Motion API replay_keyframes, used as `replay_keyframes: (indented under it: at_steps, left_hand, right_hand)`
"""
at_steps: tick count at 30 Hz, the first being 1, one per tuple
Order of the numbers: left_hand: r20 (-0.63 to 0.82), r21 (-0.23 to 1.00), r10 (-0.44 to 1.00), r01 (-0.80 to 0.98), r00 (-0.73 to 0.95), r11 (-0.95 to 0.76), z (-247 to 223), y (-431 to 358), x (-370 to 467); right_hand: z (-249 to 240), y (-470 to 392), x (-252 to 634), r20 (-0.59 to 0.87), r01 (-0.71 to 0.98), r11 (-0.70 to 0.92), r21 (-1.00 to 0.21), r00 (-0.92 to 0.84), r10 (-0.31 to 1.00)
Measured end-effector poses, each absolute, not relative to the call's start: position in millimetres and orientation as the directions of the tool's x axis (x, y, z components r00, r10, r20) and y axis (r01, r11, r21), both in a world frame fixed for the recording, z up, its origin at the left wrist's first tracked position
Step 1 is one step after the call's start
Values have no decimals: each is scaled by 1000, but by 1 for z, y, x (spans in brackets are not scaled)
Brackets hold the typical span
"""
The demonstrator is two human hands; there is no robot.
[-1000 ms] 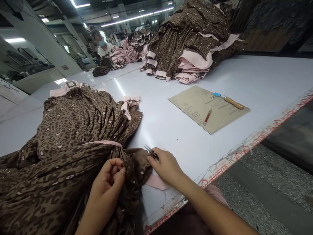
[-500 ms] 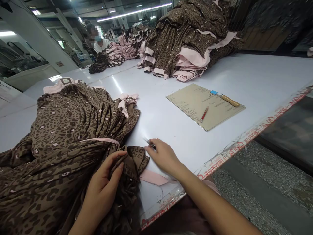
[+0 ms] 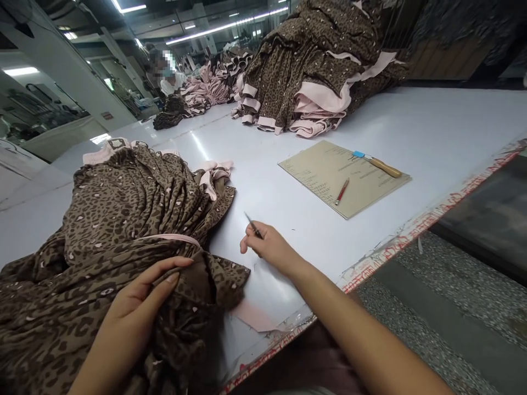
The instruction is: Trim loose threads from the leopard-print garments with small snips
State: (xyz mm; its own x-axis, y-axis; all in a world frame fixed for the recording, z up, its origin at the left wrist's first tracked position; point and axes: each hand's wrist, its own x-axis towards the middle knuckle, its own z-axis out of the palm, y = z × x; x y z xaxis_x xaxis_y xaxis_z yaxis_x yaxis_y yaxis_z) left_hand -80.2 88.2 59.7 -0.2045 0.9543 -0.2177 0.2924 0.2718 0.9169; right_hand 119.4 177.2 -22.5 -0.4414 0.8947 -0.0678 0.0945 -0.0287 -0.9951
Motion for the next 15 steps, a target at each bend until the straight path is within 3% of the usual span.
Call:
replay_keyframes:
  at_steps: [8,12,15]
  left_hand:
    - [-113,836,979,516,-169,186,45,86,-78]
    - [188,651,979,757,-79,-64,32,80,-68]
    - [228,547,963,800,141,-247,26,76,-63]
  right_hand:
    - [-37,160,117,-162,115,-121,-986,-488,857]
    - [-35,156,116,-179,8,-217,-976,-594,784]
    - [-31,156,115,-211,-82,-321,-944,-597,774]
